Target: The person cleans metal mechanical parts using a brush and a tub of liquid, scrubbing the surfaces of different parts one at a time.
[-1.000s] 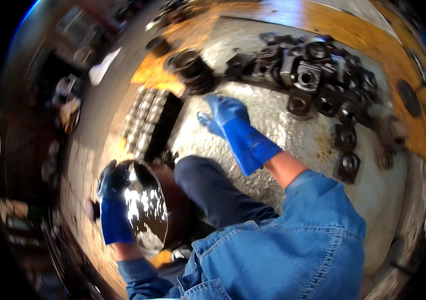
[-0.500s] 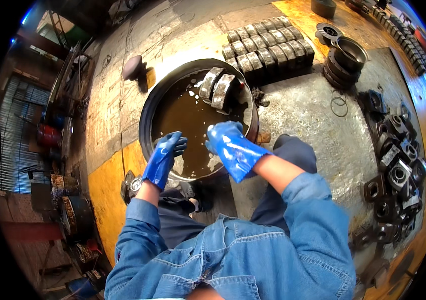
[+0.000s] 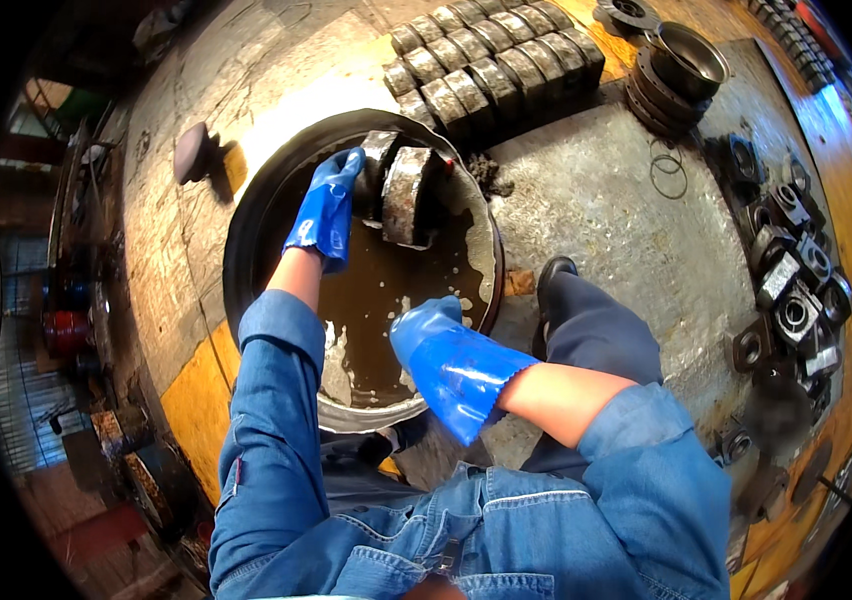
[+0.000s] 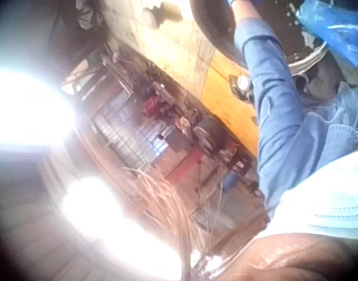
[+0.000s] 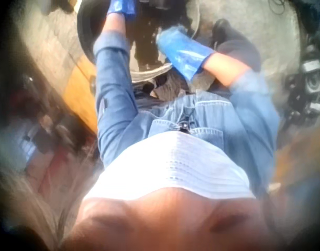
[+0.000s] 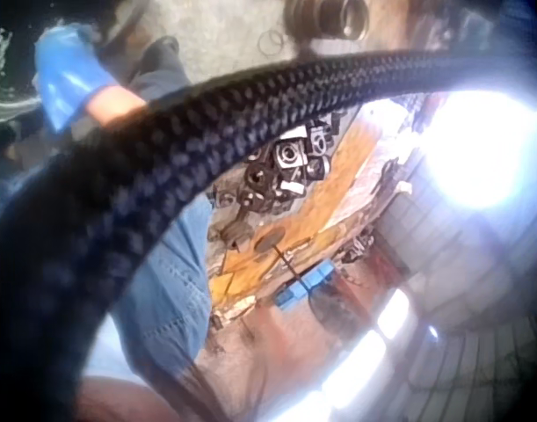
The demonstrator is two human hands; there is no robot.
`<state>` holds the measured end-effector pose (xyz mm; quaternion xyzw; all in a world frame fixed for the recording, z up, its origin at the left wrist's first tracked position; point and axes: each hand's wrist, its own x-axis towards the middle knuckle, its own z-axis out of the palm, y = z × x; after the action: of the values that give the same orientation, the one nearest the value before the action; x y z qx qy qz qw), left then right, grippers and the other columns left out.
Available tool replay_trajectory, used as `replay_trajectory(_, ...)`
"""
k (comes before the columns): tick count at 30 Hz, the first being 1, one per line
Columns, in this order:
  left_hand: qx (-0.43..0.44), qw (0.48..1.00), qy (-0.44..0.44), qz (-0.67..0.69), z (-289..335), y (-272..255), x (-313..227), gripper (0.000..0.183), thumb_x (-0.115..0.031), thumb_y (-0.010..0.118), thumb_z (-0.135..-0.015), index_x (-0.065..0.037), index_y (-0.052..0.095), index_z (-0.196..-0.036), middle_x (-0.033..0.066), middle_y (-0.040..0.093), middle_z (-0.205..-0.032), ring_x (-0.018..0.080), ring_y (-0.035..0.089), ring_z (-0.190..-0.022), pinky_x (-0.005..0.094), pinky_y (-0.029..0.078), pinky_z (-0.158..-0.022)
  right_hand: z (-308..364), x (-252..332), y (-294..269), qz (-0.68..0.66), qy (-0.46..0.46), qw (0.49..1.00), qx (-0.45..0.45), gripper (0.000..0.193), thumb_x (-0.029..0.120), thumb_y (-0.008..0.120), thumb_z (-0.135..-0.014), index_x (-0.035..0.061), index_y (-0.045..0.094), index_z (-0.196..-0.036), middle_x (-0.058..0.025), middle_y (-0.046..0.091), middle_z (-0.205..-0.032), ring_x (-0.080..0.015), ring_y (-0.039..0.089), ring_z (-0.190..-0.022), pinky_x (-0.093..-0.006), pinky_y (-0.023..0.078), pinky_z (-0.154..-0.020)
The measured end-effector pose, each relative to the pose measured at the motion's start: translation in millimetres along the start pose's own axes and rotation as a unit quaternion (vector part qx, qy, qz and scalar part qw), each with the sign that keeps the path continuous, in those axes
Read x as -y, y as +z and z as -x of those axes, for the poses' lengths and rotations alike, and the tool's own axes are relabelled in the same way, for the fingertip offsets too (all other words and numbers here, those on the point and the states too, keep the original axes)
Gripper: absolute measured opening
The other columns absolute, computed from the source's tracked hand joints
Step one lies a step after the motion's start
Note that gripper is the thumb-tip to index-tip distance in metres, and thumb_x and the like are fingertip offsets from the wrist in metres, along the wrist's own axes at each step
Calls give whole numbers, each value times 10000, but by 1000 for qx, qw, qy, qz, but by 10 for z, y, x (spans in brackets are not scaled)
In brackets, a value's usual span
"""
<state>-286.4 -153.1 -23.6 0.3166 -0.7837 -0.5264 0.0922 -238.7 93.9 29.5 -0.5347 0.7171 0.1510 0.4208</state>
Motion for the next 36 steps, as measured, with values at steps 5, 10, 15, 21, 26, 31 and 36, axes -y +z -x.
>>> replay_trajectory(5, 30, 997, -56, 52, -200, 107, 31, 655, -462, 648, -1029, 28, 586, -1458, 194, 633, -1441, 272, 585, -1339, 371, 411, -1162, -71, -19, 56, -32, -14, 999, 13, 348, 307, 739, -915, 150, 766, -1224, -55, 786, -1143, -309, 746, -1060, -523, 513, -761)
replay_trajectory(10, -12, 992, -89, 88, -336, 44, 408, 655, -467, 686, -1012, 41, 614, -1420, 168, 684, -1361, 244, 646, -1226, 374, 474, -1086, -67, 40, 80, 11, 8, 1000, 0, 313, 203, 813, -818, 176, 817, -1130, -17, 785, -1055, -286, 750, -957, -517, 499, -732)
replay_trajectory(15, -103, 969, -173, 144, -218, -66, 736, 637, -502, 729, -975, 67, 702, -1259, 136, 758, -1166, 222, 709, -1015, 369, 555, -907, -333, -148, 259, 32, -33, 999, -17, 244, 195, 797, -773, 171, 846, -1010, -11, 783, -947, -284, 741, -898, -605, 512, -677)
replay_trajectory(21, -131, 963, -177, 153, 621, -207, 785, 618, -530, 676, -999, 55, 737, -1186, 146, 764, -1120, 230, 708, -982, 368, 549, -892, 73, -456, -218, -97, 35, 992, -75, 403, 433, 631, -950, 114, 790, -1137, -125, 772, -1125, -346, 731, -1072, -477, 581, -928)
replay_trajectory(26, -122, 971, -180, 102, 1139, -278, 580, 651, -539, 615, -1022, 72, 702, -1227, 182, 748, -1158, 251, 702, -1016, 383, 537, -912, 537, -634, -392, -107, -63, 987, -100, 560, 599, 698, -868, 114, 772, -1138, -128, 767, -1098, -344, 726, -1053, -449, 578, -911)
replay_trajectory(31, -151, 941, -248, 172, 1513, -305, 801, 623, -514, 655, -1007, 57, 698, -1252, 166, 748, -1170, 269, 707, -1018, 398, 549, -917, 494, -566, -119, -35, -153, 987, -37, 561, 569, 764, -829, 113, 778, -1154, -108, 779, -1063, -332, 743, -1005, -447, 590, -838)
replay_trajectory(36, -170, 940, -258, 143, 1904, -316, 901, 623, -506, 652, -1012, 54, 698, -1282, 160, 745, -1203, 272, 705, -1046, 401, 542, -957, 306, -316, 347, 68, -162, 984, -9, 442, 481, 791, -820, 126, 808, -1082, -92, 782, -979, -311, 756, -945, -452, 591, -767)
